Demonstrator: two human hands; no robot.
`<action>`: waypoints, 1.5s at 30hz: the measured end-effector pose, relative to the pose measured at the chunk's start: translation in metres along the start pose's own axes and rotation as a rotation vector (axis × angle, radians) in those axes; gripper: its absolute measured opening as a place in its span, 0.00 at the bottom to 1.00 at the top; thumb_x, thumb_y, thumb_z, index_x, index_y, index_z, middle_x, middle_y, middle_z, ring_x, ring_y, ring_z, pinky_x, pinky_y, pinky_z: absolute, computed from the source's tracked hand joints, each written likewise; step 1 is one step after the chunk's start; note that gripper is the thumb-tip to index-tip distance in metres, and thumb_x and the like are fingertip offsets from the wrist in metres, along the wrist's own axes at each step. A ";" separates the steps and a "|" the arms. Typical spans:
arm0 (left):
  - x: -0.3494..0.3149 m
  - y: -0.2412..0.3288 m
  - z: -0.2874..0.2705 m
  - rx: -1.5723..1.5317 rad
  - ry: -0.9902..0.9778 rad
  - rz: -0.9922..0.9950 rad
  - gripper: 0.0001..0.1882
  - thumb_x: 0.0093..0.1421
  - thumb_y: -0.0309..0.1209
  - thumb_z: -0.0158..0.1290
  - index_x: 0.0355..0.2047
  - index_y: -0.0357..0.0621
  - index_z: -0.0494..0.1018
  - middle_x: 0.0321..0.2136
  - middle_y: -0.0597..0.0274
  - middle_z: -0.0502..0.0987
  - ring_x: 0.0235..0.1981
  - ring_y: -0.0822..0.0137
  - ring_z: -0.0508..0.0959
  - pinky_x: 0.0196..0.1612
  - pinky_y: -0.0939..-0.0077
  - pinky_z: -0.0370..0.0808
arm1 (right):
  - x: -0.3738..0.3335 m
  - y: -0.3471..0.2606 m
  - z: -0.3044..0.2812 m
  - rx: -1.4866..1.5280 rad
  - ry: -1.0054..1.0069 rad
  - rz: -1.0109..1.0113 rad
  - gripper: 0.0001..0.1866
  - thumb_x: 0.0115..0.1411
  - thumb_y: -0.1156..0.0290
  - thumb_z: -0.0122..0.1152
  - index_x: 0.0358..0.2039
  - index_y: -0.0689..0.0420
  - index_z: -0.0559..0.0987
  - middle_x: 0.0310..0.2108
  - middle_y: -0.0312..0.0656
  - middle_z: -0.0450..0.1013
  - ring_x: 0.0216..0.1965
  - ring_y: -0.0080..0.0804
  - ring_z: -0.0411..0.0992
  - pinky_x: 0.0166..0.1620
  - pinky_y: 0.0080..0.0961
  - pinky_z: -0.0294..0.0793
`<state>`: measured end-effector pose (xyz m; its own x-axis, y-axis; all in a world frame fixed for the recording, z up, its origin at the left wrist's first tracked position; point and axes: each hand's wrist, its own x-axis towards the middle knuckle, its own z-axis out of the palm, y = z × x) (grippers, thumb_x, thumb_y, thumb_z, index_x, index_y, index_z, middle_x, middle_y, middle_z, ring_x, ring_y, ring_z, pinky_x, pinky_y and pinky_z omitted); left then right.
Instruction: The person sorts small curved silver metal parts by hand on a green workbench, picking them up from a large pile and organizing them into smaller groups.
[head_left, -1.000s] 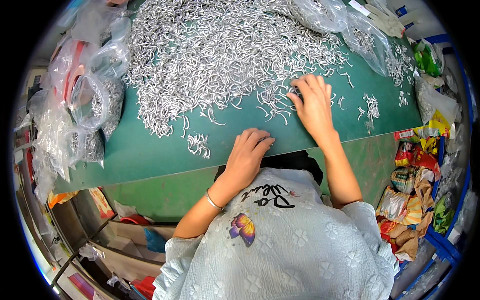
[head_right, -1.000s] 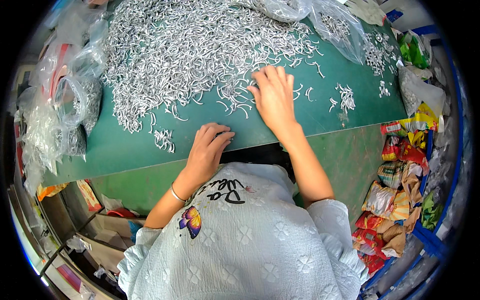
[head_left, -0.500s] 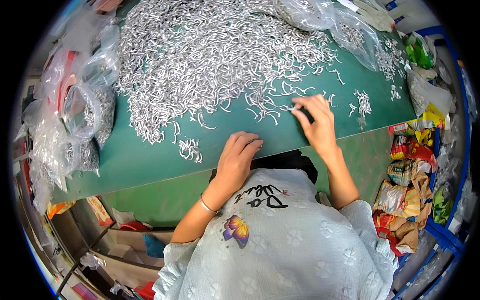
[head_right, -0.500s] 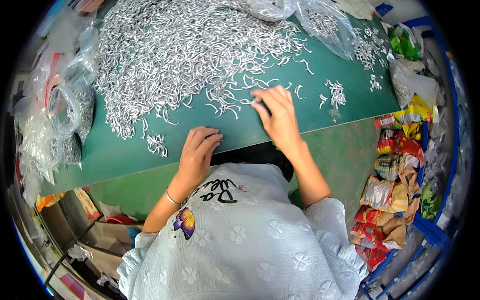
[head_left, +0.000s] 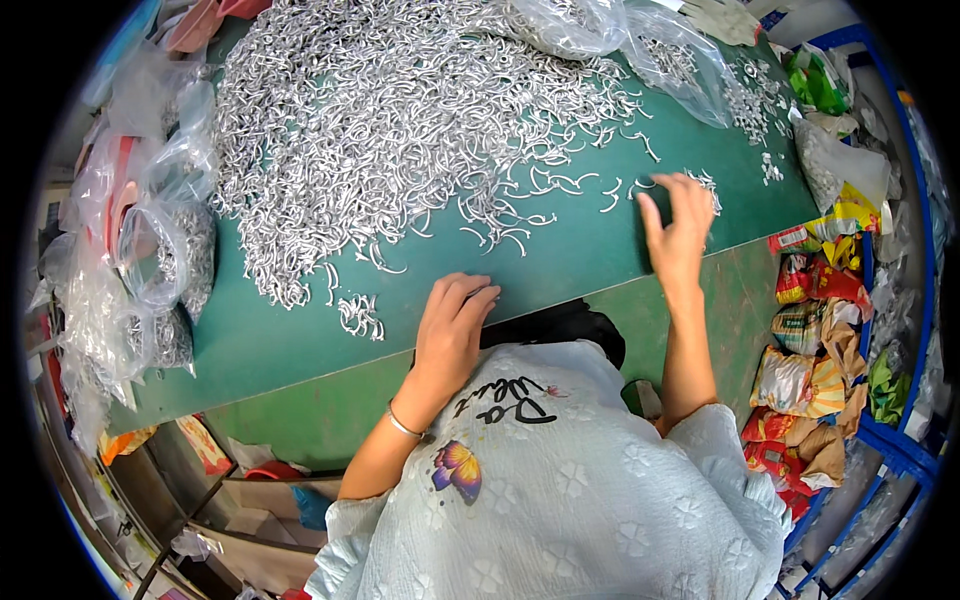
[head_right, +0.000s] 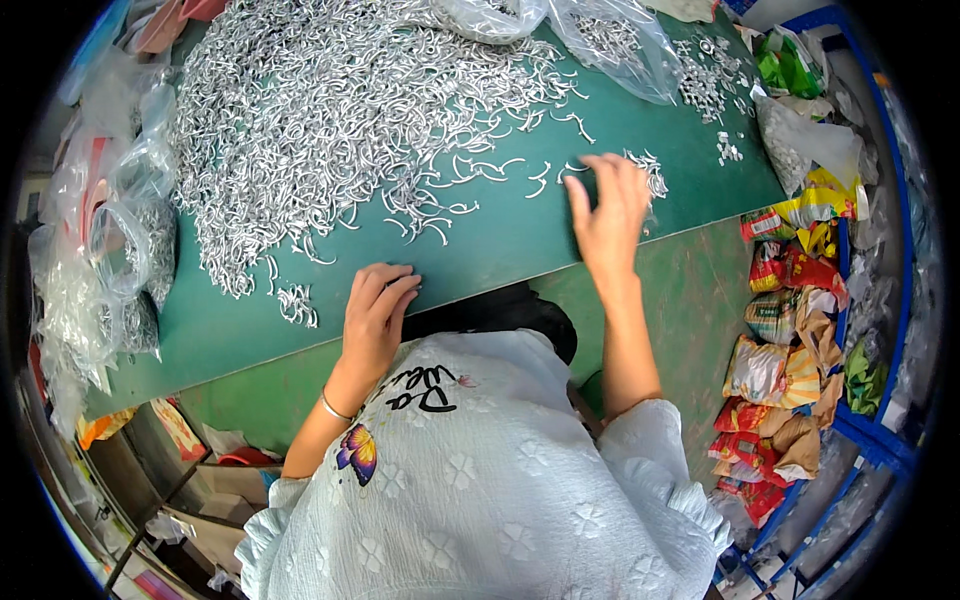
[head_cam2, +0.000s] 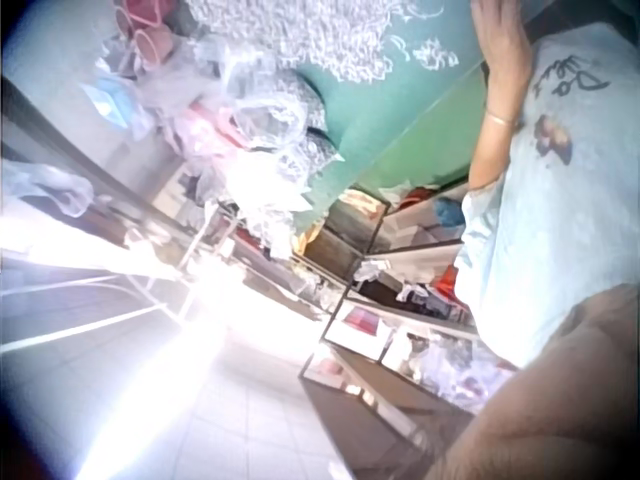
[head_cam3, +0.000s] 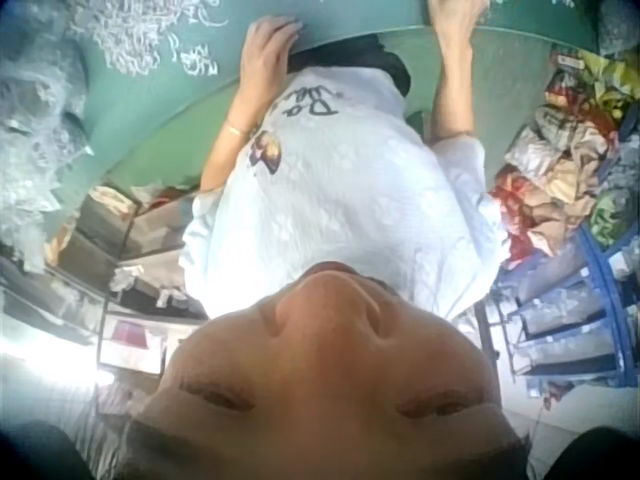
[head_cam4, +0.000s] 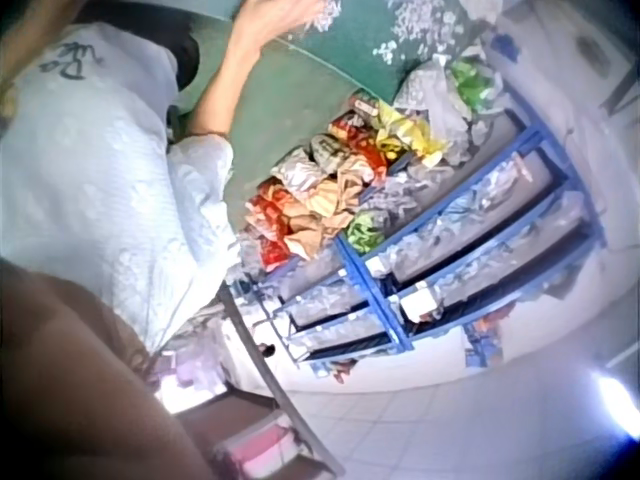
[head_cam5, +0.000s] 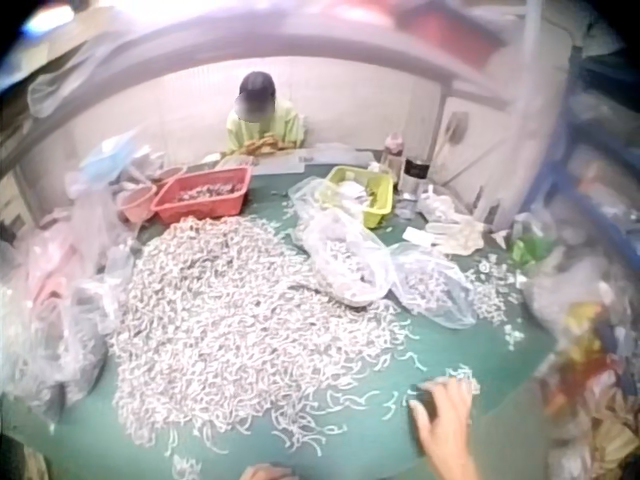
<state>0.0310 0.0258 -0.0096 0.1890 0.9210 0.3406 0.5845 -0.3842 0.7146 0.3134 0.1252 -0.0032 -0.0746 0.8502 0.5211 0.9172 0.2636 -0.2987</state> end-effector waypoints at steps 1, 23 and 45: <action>0.000 0.000 0.000 -0.002 -0.003 -0.002 0.13 0.51 0.16 0.58 0.38 0.37 0.76 0.39 0.56 0.76 0.42 0.52 0.74 0.43 0.62 0.72 | 0.002 -0.009 0.002 0.006 -0.069 0.008 0.14 0.54 0.70 0.68 0.41 0.56 0.78 0.42 0.43 0.72 0.45 0.42 0.67 0.48 0.37 0.63; 0.000 0.002 -0.001 0.013 -0.020 0.009 0.13 0.52 0.18 0.58 0.40 0.36 0.76 0.40 0.55 0.75 0.43 0.51 0.73 0.45 0.62 0.72 | -0.014 0.026 -0.014 -0.195 -0.025 0.158 0.06 0.54 0.76 0.64 0.33 0.56 0.77 0.36 0.39 0.73 0.41 0.40 0.68 0.44 0.36 0.63; -0.003 0.003 -0.002 0.015 -0.043 -0.002 0.14 0.52 0.17 0.57 0.41 0.37 0.76 0.42 0.55 0.75 0.42 0.52 0.73 0.44 0.63 0.72 | 0.025 -0.020 0.048 0.022 -0.326 0.015 0.28 0.62 0.59 0.59 0.58 0.60 0.69 0.65 0.55 0.57 0.67 0.56 0.52 0.66 0.51 0.50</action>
<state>0.0305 0.0222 -0.0073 0.2213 0.9236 0.3129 0.5964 -0.3821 0.7059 0.2743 0.1631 -0.0221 -0.1862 0.9543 0.2339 0.9108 0.2569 -0.3232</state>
